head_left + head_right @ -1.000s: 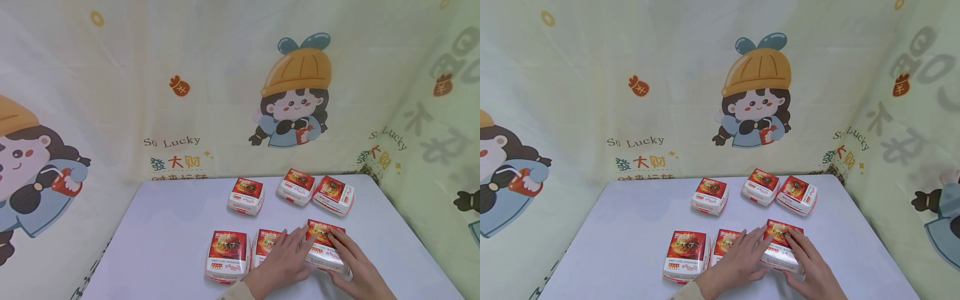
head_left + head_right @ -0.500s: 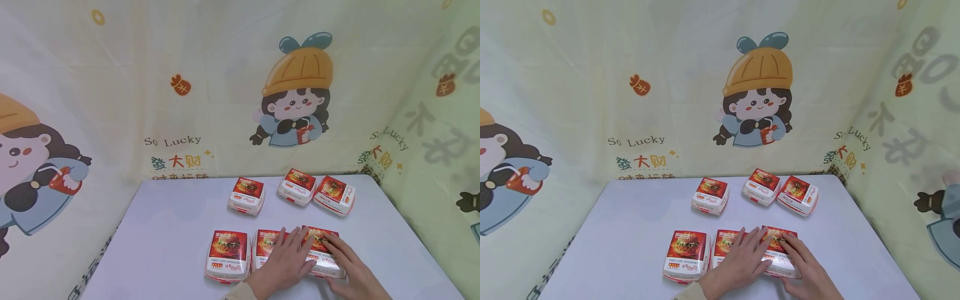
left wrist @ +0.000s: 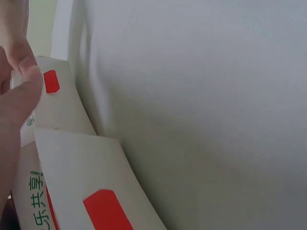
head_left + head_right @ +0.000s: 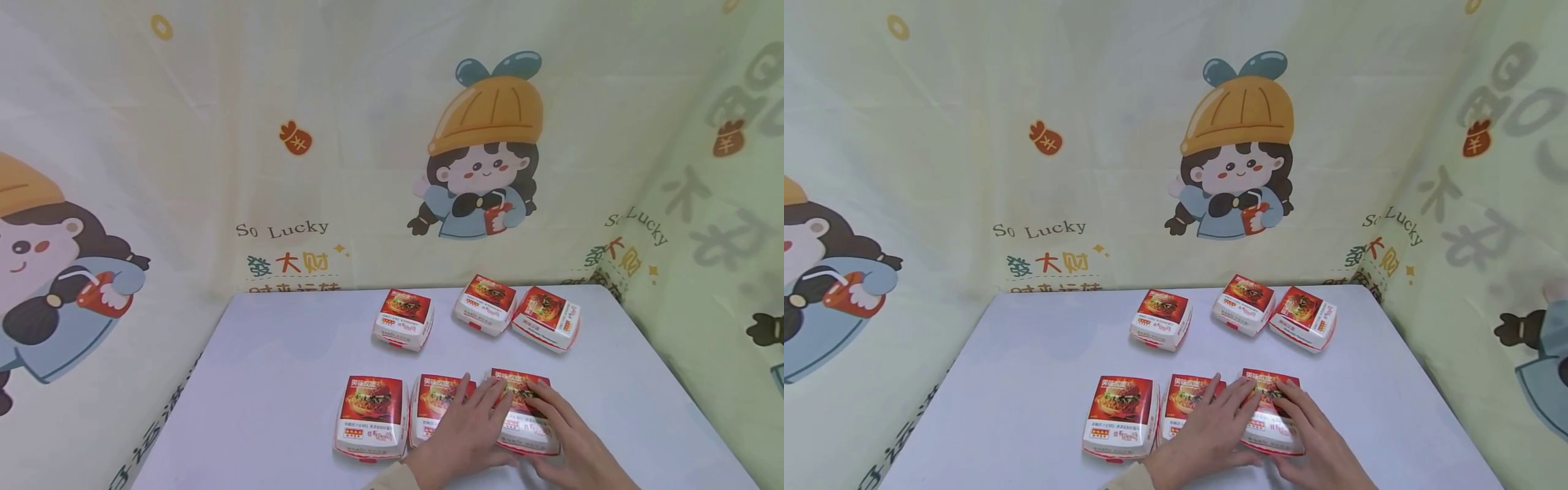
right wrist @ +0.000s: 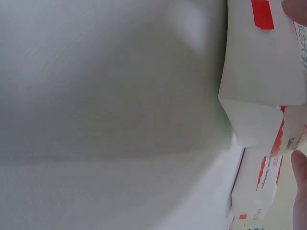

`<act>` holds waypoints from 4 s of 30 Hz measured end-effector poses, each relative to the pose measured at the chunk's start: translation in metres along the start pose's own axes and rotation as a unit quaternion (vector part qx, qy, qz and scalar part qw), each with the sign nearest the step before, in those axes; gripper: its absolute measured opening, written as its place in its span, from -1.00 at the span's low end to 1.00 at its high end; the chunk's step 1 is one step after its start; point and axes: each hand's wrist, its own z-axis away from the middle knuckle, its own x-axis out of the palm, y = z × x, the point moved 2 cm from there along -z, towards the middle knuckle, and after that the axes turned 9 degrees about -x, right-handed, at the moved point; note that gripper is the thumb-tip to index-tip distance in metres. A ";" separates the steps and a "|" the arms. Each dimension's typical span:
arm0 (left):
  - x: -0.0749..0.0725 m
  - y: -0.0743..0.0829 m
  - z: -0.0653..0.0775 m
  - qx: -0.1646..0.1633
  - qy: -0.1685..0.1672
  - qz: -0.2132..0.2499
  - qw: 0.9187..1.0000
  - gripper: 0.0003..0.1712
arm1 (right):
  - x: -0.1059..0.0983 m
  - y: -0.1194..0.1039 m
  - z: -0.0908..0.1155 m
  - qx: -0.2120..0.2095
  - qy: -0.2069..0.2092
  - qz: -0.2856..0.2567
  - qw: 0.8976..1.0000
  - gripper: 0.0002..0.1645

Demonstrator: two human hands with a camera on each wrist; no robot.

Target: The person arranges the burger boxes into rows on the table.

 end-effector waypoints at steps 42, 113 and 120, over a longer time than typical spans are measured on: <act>-0.037 -0.029 -0.003 -0.089 0.023 0.054 0.994 0.09 | -0.006 -0.012 -0.036 0.079 0.039 -0.036 0.995 -0.25; -0.056 -0.156 0.022 -0.223 0.052 0.088 0.969 0.07 | 0.018 -0.036 -0.152 0.091 -0.067 -0.033 0.993 -0.08; -0.056 -0.164 0.019 -0.223 0.044 0.083 0.970 0.06 | 0.023 -0.036 -0.162 0.095 -0.075 -0.029 0.992 -0.02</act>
